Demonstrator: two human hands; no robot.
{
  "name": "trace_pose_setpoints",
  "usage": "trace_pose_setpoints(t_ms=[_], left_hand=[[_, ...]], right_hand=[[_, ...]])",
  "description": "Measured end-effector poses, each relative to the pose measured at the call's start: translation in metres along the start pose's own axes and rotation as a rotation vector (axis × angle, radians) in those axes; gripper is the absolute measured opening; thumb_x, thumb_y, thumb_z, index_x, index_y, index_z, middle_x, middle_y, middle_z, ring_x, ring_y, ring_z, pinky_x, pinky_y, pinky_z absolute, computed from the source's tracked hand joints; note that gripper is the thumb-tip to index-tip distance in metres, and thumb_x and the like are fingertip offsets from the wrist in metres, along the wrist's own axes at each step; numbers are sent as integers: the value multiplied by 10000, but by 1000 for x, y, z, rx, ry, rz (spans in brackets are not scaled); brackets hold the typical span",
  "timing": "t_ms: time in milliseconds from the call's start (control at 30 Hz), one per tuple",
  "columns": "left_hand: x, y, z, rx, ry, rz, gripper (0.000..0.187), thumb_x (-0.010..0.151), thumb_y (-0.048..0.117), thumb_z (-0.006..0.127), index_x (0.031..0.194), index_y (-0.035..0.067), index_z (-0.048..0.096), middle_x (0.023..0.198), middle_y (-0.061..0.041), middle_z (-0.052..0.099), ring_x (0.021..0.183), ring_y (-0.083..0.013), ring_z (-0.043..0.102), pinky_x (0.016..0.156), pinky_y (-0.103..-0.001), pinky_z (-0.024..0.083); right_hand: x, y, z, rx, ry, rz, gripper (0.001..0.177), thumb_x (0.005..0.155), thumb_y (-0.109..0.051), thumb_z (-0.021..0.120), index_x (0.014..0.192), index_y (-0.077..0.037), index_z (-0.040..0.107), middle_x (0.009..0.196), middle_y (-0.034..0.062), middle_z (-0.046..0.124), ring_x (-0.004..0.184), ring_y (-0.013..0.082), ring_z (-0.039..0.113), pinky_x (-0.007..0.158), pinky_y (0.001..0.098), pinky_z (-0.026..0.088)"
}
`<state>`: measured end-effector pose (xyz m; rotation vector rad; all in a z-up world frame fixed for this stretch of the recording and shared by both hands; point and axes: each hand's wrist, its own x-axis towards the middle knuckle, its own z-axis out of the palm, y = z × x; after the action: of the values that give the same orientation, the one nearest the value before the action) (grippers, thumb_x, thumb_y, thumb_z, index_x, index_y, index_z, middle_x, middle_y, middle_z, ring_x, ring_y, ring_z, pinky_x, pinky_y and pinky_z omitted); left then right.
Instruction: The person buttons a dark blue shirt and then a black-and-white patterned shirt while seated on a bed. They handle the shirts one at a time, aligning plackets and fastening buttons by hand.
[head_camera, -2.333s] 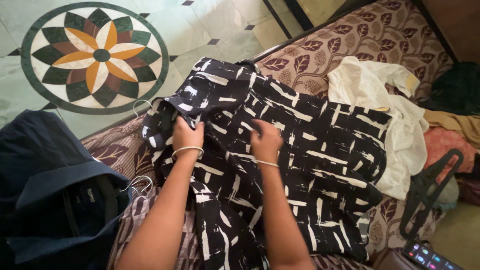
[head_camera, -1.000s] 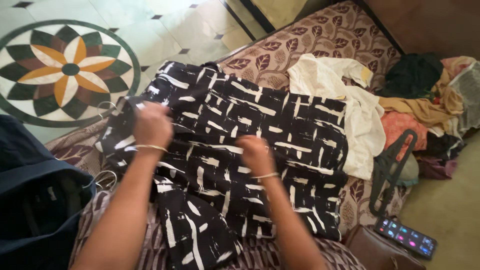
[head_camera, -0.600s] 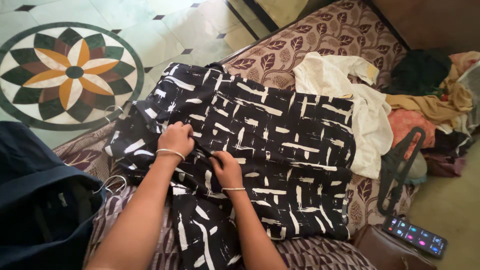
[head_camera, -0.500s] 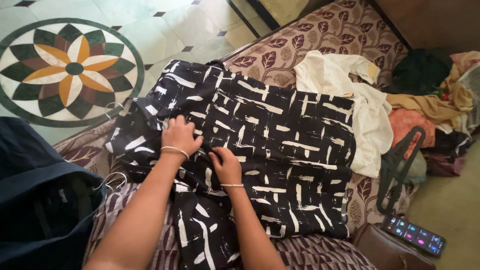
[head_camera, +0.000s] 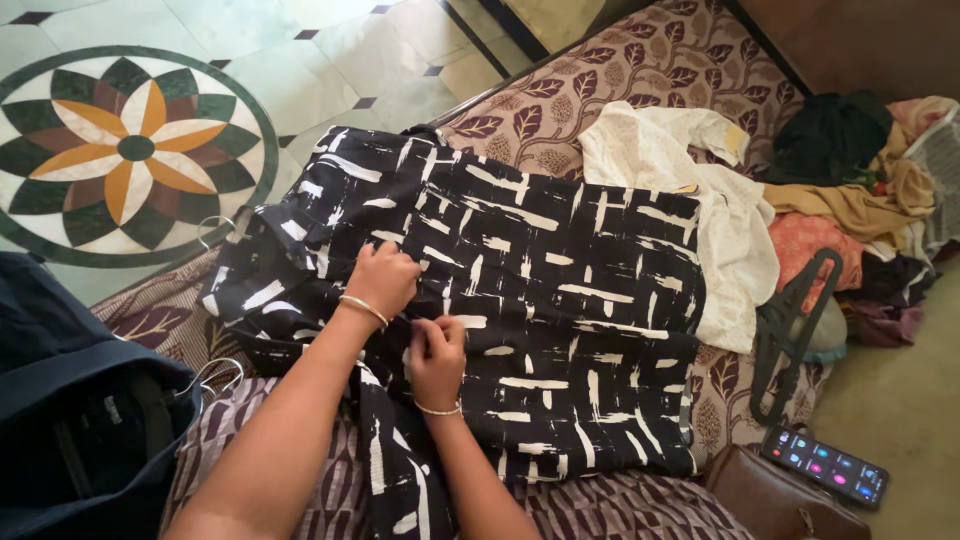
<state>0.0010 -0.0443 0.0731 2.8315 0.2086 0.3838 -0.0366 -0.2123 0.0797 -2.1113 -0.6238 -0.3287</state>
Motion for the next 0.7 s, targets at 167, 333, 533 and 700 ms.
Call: trace_pose_setpoints(t_ms=[167, 333, 533, 700], left_hand=[[9, -16, 5, -439, -73, -219, 99, 897, 198, 674, 918, 165, 764, 1007, -95, 699, 1004, -328, 656, 870, -454, 535], [20, -18, 3, -433, -273, -360, 145, 933, 215, 646, 994, 184, 773, 1100, -108, 689, 1049, -346, 664, 907, -455, 529], [30, -33, 22, -565, -328, -413, 208, 922, 226, 661, 1076, 129, 764, 1104, -140, 731, 1051, -351, 672, 918, -448, 520], [30, -43, 41, -624, -340, -372, 236, 900, 261, 691, 1027, 76, 764, 996, -145, 758, 956, -312, 715, 865, -411, 548]], right_hand=[[22, 6, 8, -37, -197, 244, 178, 908, -207, 726, 1055, -110, 750, 937, 91, 720, 801, 274, 713, 712, 378, 554], [46, -2, 21, -151, -227, 169, 191, 849, -196, 733, 1017, -113, 768, 1001, 102, 702, 825, 332, 698, 714, 432, 549], [42, 0, 30, -209, -142, 253, 195, 862, -199, 723, 1017, -82, 729, 1005, 112, 684, 834, 354, 695, 731, 452, 555], [45, 3, 38, -247, -142, 313, 208, 868, -214, 734, 995, -53, 699, 967, 138, 654, 807, 378, 674, 708, 478, 538]])
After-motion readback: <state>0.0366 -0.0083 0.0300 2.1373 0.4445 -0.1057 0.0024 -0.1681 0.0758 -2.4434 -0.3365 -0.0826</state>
